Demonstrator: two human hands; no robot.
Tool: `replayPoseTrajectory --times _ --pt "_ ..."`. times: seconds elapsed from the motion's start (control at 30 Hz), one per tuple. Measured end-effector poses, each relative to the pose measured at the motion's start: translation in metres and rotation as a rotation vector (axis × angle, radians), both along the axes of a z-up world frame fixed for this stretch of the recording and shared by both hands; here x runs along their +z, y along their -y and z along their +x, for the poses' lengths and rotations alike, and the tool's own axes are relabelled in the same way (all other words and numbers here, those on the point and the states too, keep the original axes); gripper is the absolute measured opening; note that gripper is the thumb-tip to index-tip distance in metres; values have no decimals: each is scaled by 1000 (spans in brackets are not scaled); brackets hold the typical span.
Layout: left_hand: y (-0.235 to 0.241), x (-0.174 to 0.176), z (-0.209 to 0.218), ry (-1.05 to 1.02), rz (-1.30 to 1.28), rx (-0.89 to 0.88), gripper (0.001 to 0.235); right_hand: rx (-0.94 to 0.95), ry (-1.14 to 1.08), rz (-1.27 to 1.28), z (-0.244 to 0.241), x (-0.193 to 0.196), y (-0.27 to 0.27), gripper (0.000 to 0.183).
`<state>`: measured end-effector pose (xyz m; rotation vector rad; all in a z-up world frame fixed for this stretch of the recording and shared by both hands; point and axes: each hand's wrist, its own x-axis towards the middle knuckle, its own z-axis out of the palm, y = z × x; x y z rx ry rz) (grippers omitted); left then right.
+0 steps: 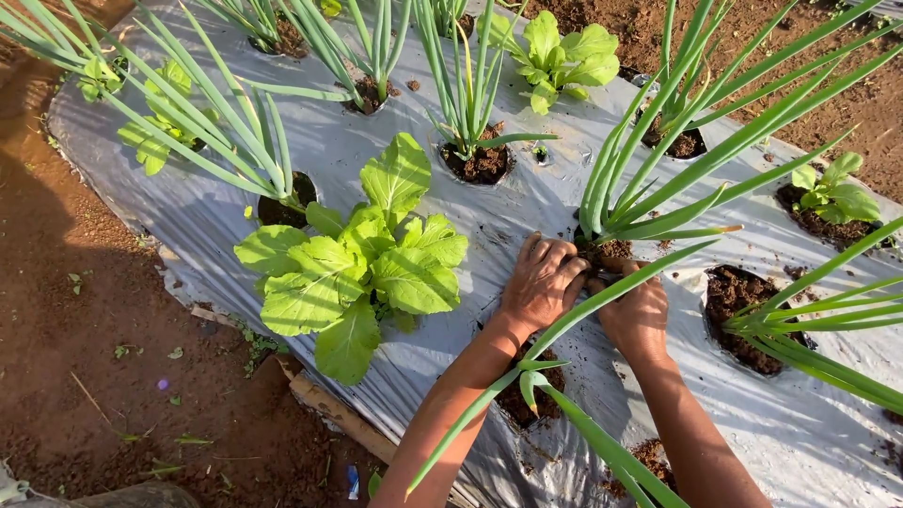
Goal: Planting seedlings into a plastic-covered field and adding soil from a bucket by hand.
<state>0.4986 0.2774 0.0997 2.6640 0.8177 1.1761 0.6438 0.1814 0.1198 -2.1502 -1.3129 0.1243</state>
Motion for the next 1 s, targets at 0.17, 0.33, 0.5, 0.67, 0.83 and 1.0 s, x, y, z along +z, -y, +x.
replayPoseTrajectory --times 0.17,0.33,0.5,0.67,0.83,1.0 --pt "0 3 0 17 26 -17 12 -10 21 200 16 -20 -16 21" --pt "5 6 0 -20 8 11 18 -49 15 210 21 -14 -18 19" --pt "6 1 -1 9 -14 24 23 -76 -44 115 69 -42 -46 27" --pt "1 -8 2 -15 12 47 36 65 18 102 107 -66 -66 24" --pt "-4 -10 3 -55 80 82 47 96 -7 9 89 -52 -48 31" --pt "4 6 1 -58 -115 83 47 -54 -23 90 30 -7 -16 23"
